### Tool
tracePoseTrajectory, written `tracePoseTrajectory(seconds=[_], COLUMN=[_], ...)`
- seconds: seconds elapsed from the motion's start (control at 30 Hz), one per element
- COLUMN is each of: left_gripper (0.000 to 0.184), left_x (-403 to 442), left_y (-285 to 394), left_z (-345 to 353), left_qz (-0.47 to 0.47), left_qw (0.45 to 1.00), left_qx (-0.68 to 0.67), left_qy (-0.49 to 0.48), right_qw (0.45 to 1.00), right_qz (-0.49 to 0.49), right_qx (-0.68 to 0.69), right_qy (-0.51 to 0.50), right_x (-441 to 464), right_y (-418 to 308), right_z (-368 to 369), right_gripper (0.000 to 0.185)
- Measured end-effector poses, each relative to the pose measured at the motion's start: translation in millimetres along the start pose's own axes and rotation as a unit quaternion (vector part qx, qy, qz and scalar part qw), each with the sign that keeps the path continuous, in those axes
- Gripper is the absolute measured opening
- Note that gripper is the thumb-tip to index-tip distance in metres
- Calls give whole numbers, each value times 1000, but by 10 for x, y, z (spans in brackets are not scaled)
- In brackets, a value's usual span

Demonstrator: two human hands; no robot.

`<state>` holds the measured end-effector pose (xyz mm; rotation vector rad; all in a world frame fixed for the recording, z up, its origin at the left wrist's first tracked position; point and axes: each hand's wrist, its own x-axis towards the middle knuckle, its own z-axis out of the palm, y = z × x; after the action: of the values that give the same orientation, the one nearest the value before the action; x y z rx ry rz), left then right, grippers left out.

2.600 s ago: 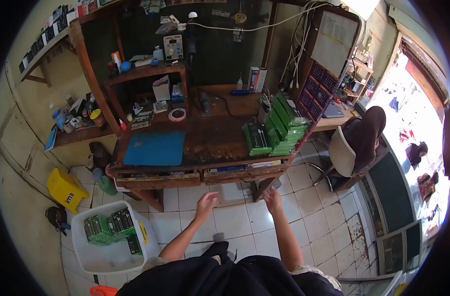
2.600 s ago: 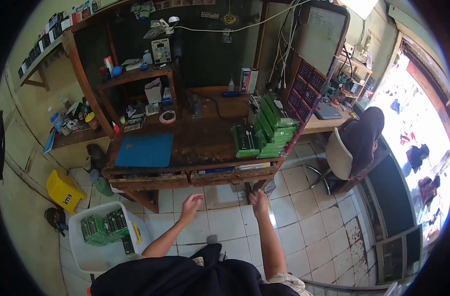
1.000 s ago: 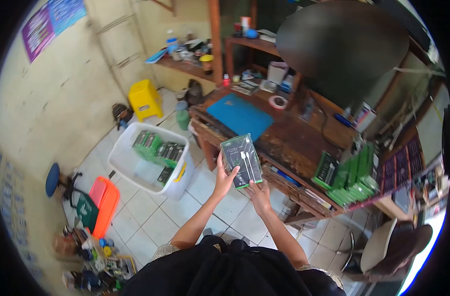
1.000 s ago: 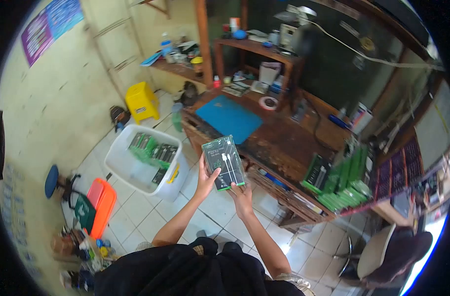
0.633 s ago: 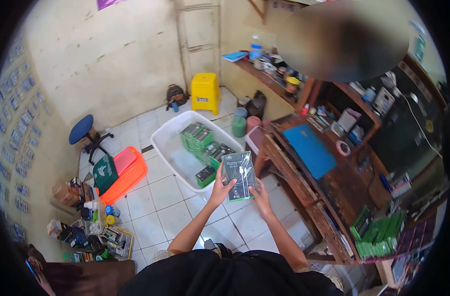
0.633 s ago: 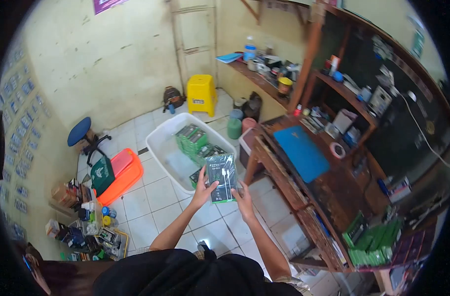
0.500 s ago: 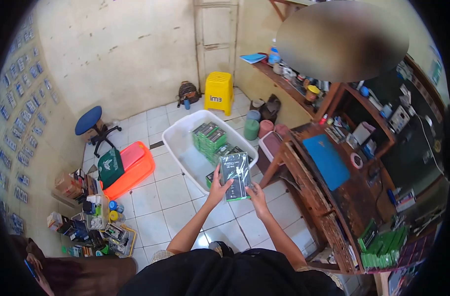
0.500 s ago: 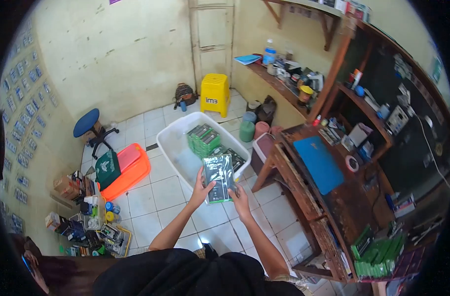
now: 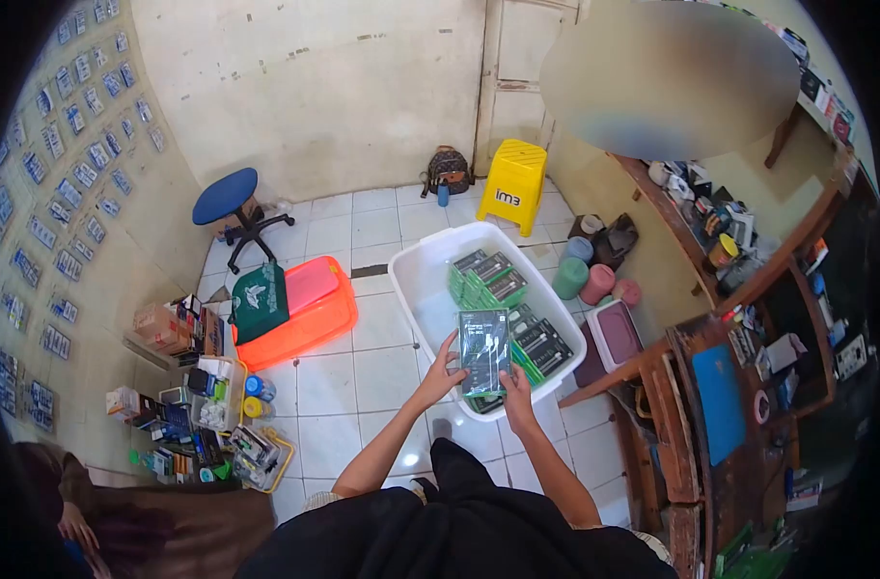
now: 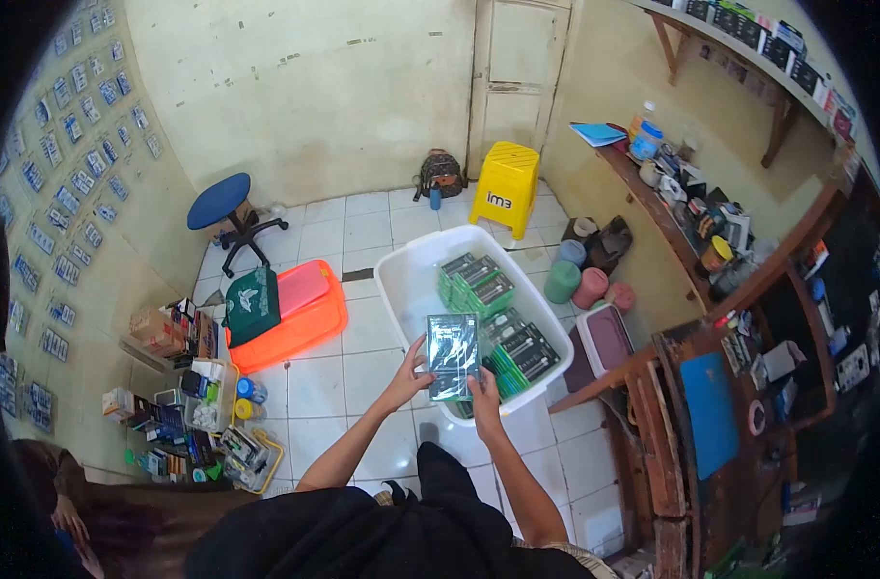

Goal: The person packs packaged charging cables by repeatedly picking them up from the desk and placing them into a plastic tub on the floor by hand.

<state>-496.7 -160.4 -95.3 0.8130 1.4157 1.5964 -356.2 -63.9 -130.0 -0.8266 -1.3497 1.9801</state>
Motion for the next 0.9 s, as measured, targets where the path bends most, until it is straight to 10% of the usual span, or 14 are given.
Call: tracePoseTrajectory(seconds=[0.8, 0.9], left_gripper=[61, 59], left_x=[3297, 3558], left_y=[252, 221], left_z=[-2623, -2873], left_qz=[40, -70], left_qw=[992, 986], left_qx=[59, -16], left_qy=[-105, -148], right_qw=[990, 988], right_qz=[69, 58], right_qx=[-13, -7], right_qy=[118, 144], right_x=[2995, 3206], right_y=[125, 155], right_z=[1917, 2186], right_gripper=[45, 45])
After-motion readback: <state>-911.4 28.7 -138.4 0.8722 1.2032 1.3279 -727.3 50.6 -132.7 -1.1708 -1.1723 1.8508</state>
